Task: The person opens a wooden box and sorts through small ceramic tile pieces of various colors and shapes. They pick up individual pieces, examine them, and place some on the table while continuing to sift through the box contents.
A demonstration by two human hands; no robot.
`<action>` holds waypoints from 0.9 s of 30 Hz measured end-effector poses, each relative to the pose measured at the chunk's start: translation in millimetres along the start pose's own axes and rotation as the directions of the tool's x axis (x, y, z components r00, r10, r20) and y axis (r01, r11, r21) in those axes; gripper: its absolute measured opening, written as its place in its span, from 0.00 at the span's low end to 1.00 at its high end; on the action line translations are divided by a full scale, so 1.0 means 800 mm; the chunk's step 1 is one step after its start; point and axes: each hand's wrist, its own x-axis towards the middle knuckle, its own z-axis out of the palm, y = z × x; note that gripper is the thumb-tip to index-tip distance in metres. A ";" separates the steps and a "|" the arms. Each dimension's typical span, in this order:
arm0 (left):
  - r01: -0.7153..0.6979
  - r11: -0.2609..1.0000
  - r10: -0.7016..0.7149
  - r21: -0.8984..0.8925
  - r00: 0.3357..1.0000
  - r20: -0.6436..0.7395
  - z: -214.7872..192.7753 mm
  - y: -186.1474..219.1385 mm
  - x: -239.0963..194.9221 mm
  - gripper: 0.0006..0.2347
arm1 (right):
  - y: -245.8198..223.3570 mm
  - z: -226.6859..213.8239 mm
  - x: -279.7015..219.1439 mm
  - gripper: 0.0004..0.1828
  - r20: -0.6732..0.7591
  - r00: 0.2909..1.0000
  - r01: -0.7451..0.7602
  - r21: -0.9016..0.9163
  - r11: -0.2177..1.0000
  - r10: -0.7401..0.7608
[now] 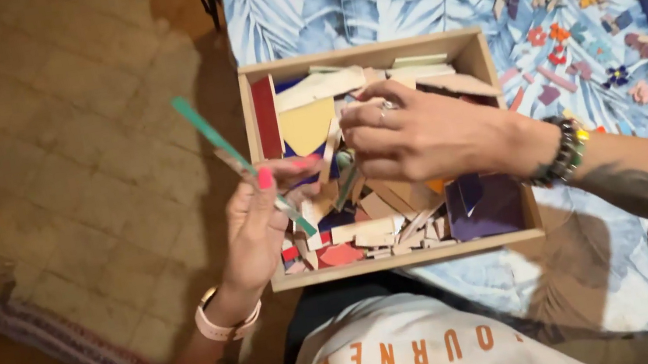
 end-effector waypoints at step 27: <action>-0.027 0.988 0.010 -0.151 0.994 -0.113 0.021 0.042 0.012 0.14 | 0.028 0.013 -0.048 0.14 0.271 0.814 -0.578 0.281 0.766 0.514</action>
